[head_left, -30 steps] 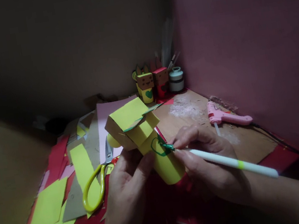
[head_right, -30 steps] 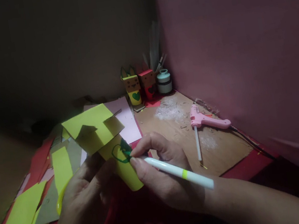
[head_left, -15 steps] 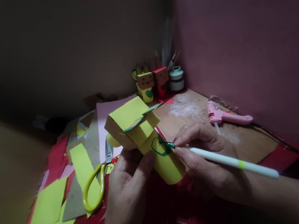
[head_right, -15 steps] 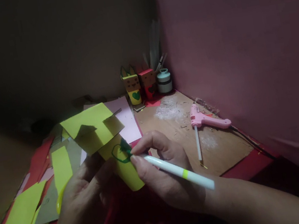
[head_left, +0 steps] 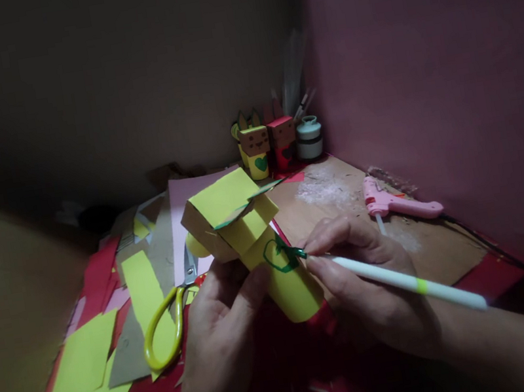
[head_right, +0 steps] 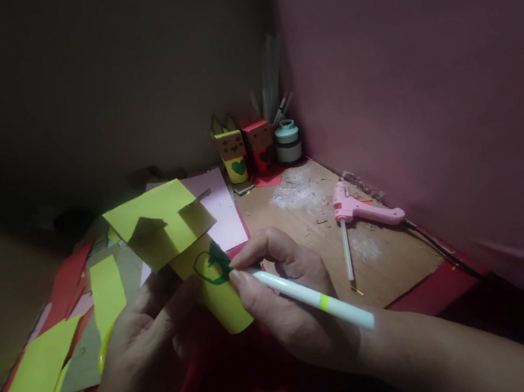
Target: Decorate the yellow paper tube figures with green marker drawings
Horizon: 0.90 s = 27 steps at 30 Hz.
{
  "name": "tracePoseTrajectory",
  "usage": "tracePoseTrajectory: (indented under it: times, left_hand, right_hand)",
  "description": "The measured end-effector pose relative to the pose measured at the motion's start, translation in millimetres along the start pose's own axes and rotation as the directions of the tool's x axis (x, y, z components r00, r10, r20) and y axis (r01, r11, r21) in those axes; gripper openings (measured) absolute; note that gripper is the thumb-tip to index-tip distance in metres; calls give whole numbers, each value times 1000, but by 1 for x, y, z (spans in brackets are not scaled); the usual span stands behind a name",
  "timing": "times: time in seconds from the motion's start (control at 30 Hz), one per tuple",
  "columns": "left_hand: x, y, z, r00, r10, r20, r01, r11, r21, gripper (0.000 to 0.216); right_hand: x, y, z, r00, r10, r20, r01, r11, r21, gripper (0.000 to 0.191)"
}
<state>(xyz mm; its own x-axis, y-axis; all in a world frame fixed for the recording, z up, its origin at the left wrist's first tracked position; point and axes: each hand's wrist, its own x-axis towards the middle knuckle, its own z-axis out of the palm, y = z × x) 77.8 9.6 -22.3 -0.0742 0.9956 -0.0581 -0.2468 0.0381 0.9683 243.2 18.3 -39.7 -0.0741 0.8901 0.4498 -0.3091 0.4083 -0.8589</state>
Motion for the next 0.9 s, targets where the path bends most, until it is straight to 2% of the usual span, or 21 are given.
tracePoseTrajectory:
  times: [0.17,0.5,0.67,0.9]
  left_hand:
    - [2,-1,-1,1000,10,1,-10,1000,8,44]
    - [-5,8,9,997,-7,-78,11,999,43,46]
    - [-4,8,8,997,6,-77,-1,998,60,46]
    - [2,-1,0,998,43,-46,-41,998,50,42]
  right_hand:
    - [0,0,0,1000,-21,14,20,1000,23,11]
    - [-1,2,1,1000,-21,-2,21,999,26,8]
    - [-2,3,1,998,-34,52,34,999,-8,6]
    - [0,-1,2,998,-48,34,48,999,11,11]
